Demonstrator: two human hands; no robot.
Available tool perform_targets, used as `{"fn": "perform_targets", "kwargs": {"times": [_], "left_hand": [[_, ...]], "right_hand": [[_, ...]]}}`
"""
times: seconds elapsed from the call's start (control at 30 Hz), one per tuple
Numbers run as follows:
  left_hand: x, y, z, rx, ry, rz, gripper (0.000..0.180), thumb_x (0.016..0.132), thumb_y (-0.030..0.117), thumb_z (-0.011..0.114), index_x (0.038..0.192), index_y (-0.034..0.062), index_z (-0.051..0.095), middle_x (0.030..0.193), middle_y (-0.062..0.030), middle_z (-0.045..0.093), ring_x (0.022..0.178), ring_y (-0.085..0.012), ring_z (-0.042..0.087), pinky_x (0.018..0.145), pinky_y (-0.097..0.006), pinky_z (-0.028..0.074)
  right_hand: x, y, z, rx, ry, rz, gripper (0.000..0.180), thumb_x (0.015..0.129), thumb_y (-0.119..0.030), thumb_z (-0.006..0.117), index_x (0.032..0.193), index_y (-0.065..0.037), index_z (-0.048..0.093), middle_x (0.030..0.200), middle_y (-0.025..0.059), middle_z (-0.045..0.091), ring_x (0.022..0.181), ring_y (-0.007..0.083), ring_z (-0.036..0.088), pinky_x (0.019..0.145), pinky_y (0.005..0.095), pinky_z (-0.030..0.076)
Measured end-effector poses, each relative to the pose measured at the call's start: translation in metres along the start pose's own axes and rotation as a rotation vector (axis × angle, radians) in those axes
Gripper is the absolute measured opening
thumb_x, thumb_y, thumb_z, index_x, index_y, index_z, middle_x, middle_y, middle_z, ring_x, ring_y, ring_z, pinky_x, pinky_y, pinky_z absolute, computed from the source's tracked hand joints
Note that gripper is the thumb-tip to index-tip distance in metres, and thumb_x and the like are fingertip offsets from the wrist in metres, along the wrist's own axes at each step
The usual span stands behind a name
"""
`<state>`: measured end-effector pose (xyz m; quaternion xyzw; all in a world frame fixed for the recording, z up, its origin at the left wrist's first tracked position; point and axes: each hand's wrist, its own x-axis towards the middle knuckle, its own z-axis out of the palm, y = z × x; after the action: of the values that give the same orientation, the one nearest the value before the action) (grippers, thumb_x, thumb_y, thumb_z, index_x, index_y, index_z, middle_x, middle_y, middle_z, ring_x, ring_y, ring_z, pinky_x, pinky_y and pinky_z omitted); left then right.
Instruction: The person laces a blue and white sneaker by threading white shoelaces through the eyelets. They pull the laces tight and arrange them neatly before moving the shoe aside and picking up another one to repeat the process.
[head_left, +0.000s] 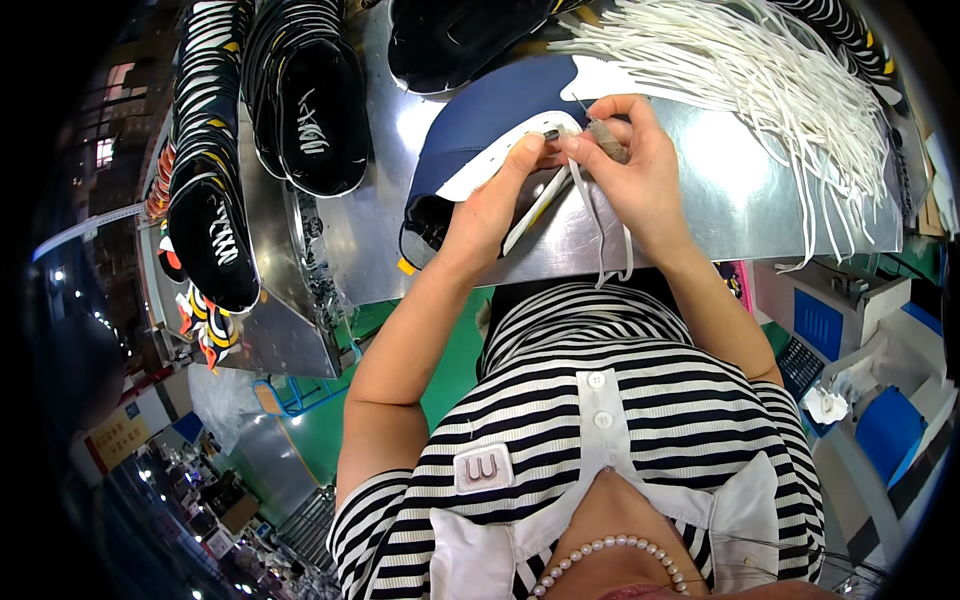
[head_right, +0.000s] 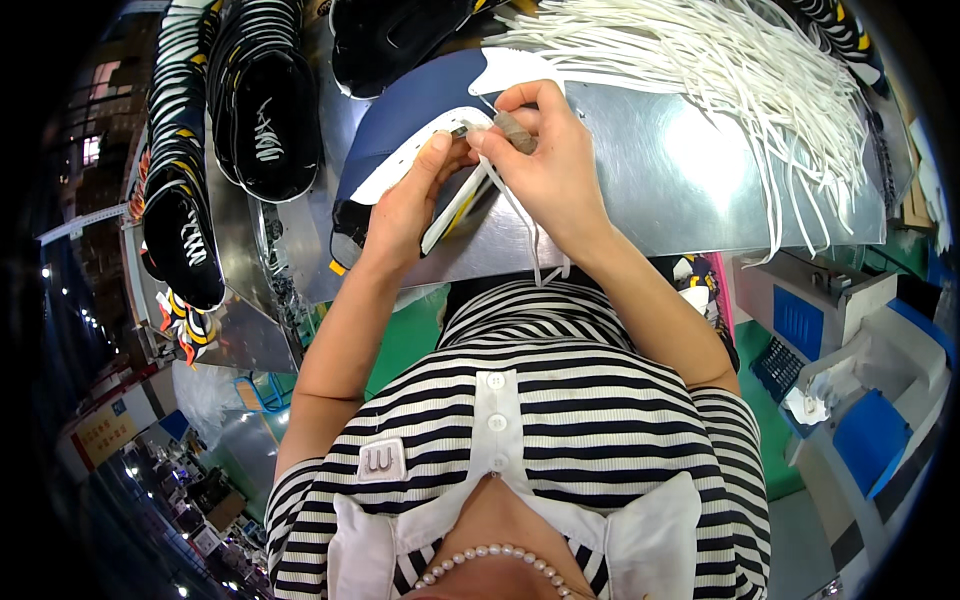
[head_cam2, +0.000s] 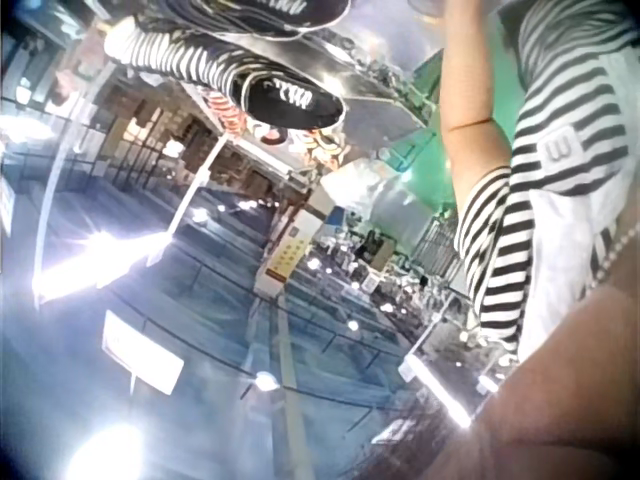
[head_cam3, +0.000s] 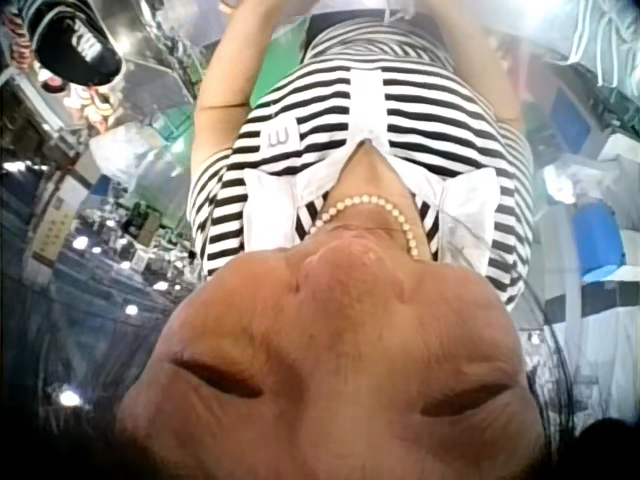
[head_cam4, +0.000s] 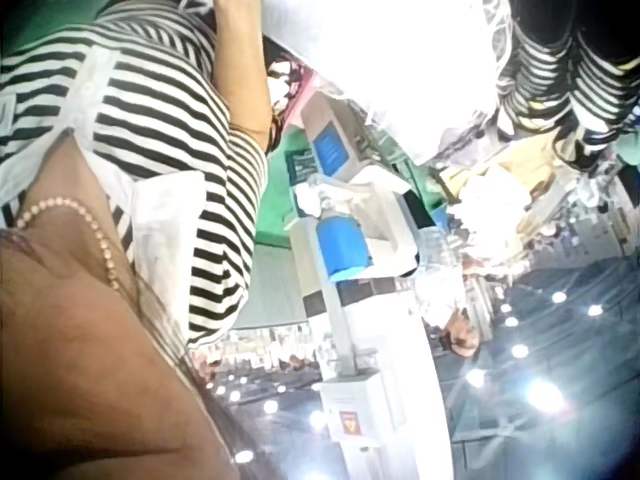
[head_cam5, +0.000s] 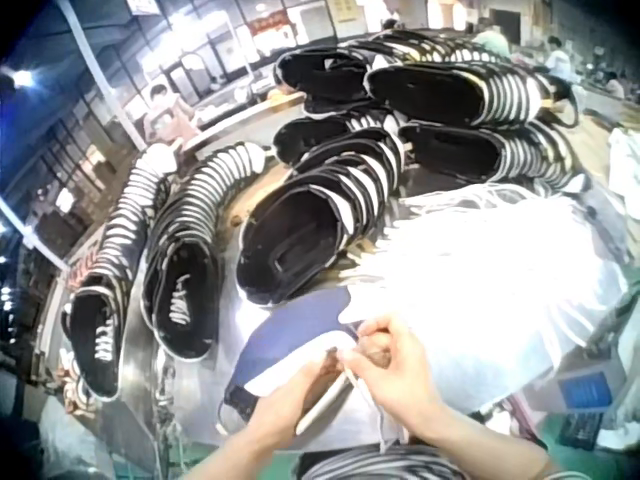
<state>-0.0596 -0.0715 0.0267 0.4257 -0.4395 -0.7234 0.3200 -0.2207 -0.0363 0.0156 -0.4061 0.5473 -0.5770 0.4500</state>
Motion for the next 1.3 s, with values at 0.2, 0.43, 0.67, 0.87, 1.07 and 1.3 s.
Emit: {"fn": "perform_targets", "kwargs": {"times": [0.2,0.43,0.67,0.87,1.07,1.3], "left_hand": [[-0.019,0.006,0.019,0.199,0.072,0.189,0.026,0.095,0.021,0.065,0.11,0.0002,0.067,0.099,-0.006,0.068,0.093,-0.0148,0.063,0.086,-0.027,0.05],[-0.029,0.001,0.026,0.186,0.176,0.139,0.023,0.094,0.022,0.063,0.103,0.0008,0.069,0.095,-0.0057,0.07,0.089,-0.0133,0.063,0.085,-0.028,0.048],[-0.029,-0.006,0.029,0.122,0.129,0.18,0.025,0.096,0.022,0.06,0.1,-0.0005,0.07,0.095,-0.0065,0.07,0.088,-0.0146,0.064,0.087,-0.029,0.048],[-0.023,-0.009,0.027,0.109,0.104,0.201,0.025,0.098,0.021,0.059,0.103,-0.0007,0.07,0.095,-0.0065,0.07,0.089,-0.0144,0.064,0.088,-0.029,0.048],[-0.021,-0.036,0.006,0.608,0.159,0.529,0.023,0.092,0.009,0.067,0.113,-0.0015,0.069,0.1,-0.0104,0.072,0.088,-0.0201,0.07,0.079,-0.03,0.055],[-0.032,0.024,0.04,1.174,0.036,0.642,0.031,0.091,0.012,0.066,0.118,-0.0031,0.064,0.109,-0.0143,0.07,0.099,-0.0248,0.069,0.085,-0.033,0.053]], "right_hand": [[-0.015,-0.019,-0.005,-0.179,0.001,-0.05,0.031,0.083,-0.011,0.074,0.103,-0.002,0.052,0.083,0.0124,0.073,0.073,0.0182,0.069,0.068,0.0292,0.052],[-0.03,-0.027,-0.012,-0.286,-0.085,-0.101,0.029,0.085,-0.014,0.073,0.104,-0.002,0.053,0.087,0.0136,0.072,0.073,0.0211,0.069,0.066,0.0294,0.051],[-0.041,-0.035,-0.028,-0.096,-0.241,0.03,0.015,0.095,-0.008,0.06,0.106,0.002,0.056,0.088,0.0086,0.071,0.07,0.0101,0.062,0.06,0.0224,0.047],[-0.037,-0.039,-0.029,-0.109,-0.227,0.042,0.012,0.095,-0.008,0.059,0.101,0.003,0.059,0.084,0.0077,0.07,0.061,0.0089,0.059,0.057,0.0233,0.047],[-0.033,-0.044,-0.03,-0.258,-0.26,0.062,0.009,0.094,-0.009,0.058,0.098,-0.001,0.061,0.074,0.0072,0.069,0.057,0.0117,0.061,0.054,0.0271,0.049],[-0.014,-0.025,-0.013,-0.843,-0.283,-0.097,0.016,0.092,-0.014,0.059,0.099,0.0,0.053,0.079,0.0247,0.065,0.075,0.0454,0.064,0.067,0.0487,0.052]]}}
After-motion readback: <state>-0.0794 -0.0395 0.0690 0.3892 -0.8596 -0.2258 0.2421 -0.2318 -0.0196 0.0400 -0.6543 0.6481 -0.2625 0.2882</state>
